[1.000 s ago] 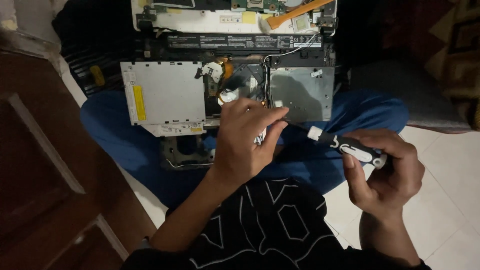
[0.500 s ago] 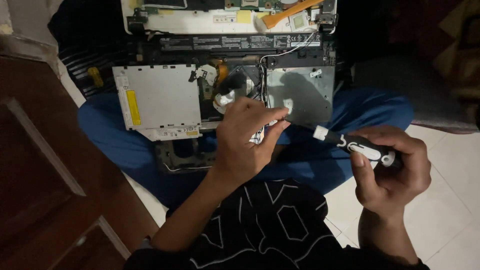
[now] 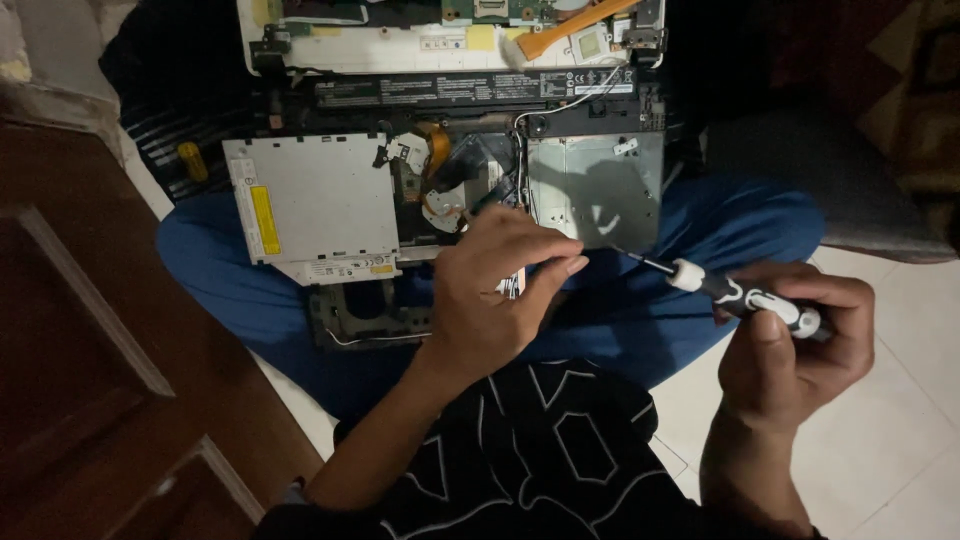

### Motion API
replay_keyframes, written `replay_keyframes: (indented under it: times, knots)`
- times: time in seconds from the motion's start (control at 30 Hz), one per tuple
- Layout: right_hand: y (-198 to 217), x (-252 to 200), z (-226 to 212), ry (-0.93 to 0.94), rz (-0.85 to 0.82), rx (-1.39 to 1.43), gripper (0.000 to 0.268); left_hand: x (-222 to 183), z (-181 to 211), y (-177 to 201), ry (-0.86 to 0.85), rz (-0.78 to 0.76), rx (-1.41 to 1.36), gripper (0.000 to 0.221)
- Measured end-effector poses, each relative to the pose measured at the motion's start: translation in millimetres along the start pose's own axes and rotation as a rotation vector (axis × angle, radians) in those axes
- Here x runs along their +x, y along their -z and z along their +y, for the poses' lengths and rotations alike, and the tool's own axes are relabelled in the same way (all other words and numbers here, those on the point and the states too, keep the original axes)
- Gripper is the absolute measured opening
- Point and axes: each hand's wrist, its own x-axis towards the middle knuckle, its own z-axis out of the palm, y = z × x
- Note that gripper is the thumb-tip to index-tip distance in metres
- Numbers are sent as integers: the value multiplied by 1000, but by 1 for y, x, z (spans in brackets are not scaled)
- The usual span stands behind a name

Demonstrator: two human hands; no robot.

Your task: Connecting internal motherboard cables and securing components with a screwdriver during a laptop repair.

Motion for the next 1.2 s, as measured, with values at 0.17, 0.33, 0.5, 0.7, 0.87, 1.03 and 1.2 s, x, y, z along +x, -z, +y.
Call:
replay_keyframes:
  times: [0.17, 0.33, 0.5, 0.7, 0.87, 1.03, 1.2]
  knots:
    - [7, -8, 18, -87, 145, 164, 26, 2, 5, 2, 93, -60, -70, 12]
    - [24, -19, 62, -212, 321, 181, 20, 6, 4, 0, 28, -168, 86, 13]
    - [31, -39, 109, -152, 365, 71, 17, 13, -4, -15, -21, -197, 212, 9]
    - [29, -44, 121, -20, 302, -66, 20, 14, -21, -44, -84, -280, 380, 15]
    - [27, -46, 124, -31, 309, -97, 19, 12, -26, -61, -105, -321, 529, 20]
    - [28, -50, 126, -57, 314, -148, 23, 6, -25, -73, -33, -311, 585, 16]
    - [27, -54, 130, -65, 342, -110, 23, 3, -27, -78, -47, -292, 772, 17]
